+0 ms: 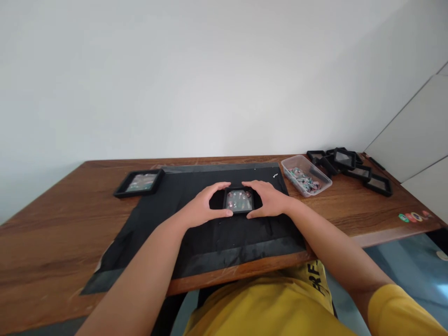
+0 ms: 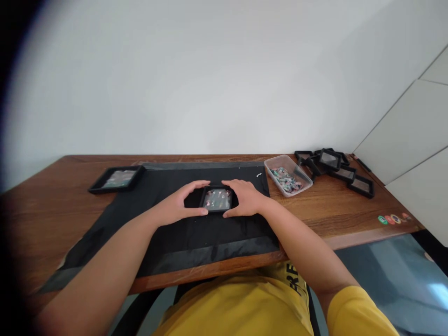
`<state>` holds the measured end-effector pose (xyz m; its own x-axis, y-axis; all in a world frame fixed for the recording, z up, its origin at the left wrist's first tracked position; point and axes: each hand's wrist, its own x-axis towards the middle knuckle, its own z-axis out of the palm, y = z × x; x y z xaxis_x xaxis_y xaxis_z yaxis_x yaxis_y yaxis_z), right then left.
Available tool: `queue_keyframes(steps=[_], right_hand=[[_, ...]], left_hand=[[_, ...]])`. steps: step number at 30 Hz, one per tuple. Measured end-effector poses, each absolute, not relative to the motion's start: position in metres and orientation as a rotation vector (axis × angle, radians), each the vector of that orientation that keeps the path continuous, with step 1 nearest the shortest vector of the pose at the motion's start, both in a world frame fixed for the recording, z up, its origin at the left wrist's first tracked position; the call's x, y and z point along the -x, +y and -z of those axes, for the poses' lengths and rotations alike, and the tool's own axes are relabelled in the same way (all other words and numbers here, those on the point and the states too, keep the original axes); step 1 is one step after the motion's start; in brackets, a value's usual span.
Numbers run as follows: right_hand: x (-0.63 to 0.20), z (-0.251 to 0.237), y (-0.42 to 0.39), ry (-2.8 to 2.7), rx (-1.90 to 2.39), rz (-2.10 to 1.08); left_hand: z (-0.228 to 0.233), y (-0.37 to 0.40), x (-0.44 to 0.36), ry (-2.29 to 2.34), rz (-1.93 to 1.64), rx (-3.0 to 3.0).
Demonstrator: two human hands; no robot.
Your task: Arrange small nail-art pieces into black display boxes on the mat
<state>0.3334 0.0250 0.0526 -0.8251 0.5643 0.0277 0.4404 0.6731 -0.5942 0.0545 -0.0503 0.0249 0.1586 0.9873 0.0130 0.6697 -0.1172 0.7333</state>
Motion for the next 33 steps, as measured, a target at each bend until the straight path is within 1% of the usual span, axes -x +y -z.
queue_keyframes(steps=[6, 13, 16, 18, 22, 24, 27, 33], right_hand=[[-0.329, -0.054, 0.024, -2.681, 0.838, -0.865], [-0.322, -0.051, 0.022, -2.562, 0.937, -0.890], [-0.323, -0.050, 0.025, -2.449, 0.947, -1.028], [-0.325, -0.050, 0.029, -2.343, 0.914, -1.186], [-0.331, -0.052, 0.037, -2.136, 0.723, -1.550], [-0.332, -0.054, 0.037, -2.075, 0.652, -1.666], [-0.333, -0.058, 0.036, -2.043, 0.643, -1.739], [-0.333, -0.064, 0.034, -2.059, 0.661, -1.803]], left_hand=[[-0.022, -0.048, -0.055, 1.567, -0.694, -1.906], [-0.018, -0.050, -0.052, 1.540, -0.705, -2.008], [-0.015, -0.050, -0.053, 1.549, -0.743, -2.005], [-0.015, -0.051, -0.058, 1.570, -0.822, -1.995], [-0.019, -0.052, -0.075, 1.554, -1.113, -2.086], [-0.025, -0.054, -0.085, 1.519, -1.267, -2.173], [-0.033, -0.058, -0.097, 1.476, -1.410, -2.268], [-0.037, -0.064, -0.108, 1.340, -1.514, -2.376]])
